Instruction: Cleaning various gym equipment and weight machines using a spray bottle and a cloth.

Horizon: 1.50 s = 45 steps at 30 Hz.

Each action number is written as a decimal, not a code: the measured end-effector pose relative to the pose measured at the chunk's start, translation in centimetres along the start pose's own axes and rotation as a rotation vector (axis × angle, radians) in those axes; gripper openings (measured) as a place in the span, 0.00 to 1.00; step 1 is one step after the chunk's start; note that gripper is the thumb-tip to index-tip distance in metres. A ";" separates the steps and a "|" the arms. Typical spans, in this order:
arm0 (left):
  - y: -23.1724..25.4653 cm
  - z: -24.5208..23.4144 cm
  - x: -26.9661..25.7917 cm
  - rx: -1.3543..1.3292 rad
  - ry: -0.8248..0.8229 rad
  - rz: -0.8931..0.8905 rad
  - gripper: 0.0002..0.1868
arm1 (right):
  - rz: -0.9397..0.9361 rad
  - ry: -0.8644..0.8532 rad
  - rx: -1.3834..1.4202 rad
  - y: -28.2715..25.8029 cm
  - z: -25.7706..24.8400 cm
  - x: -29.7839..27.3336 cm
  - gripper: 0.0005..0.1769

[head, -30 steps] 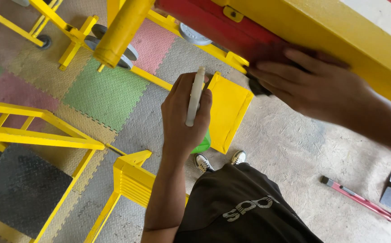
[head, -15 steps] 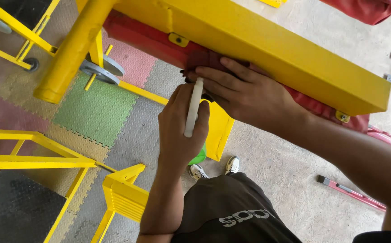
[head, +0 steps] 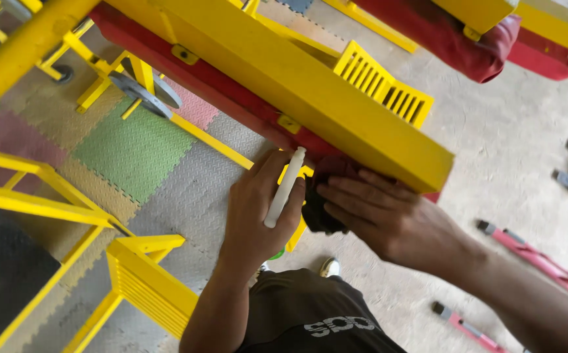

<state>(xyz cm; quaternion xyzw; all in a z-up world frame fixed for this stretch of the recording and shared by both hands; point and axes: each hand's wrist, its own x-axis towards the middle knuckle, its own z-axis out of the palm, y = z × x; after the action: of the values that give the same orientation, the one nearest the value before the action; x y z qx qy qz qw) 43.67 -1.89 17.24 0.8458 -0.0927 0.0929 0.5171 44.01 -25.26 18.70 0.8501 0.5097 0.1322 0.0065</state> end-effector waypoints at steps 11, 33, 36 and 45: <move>6.1 10.4 -5.0 0.194 0.163 -0.122 0.24 | -0.205 0.445 0.419 6.0 3.7 -11.9 0.12; 8.3 13.0 -10.7 0.106 0.037 -0.060 0.20 | 0.336 0.748 0.515 4.6 5.8 -11.2 0.14; 8.9 12.9 -11.0 0.077 0.052 -0.014 0.19 | 0.499 0.697 0.772 5.0 6.6 -11.9 0.15; 10.8 18.8 -9.9 0.062 0.155 0.050 0.20 | 0.395 0.637 1.236 7.4 8.5 -12.8 0.18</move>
<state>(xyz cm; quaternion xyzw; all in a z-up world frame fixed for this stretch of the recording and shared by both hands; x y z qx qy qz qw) 32.56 -22.90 15.55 0.8490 -0.0707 0.1740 0.4939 46.67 -38.89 8.81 0.6948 0.3052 0.0598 -0.6485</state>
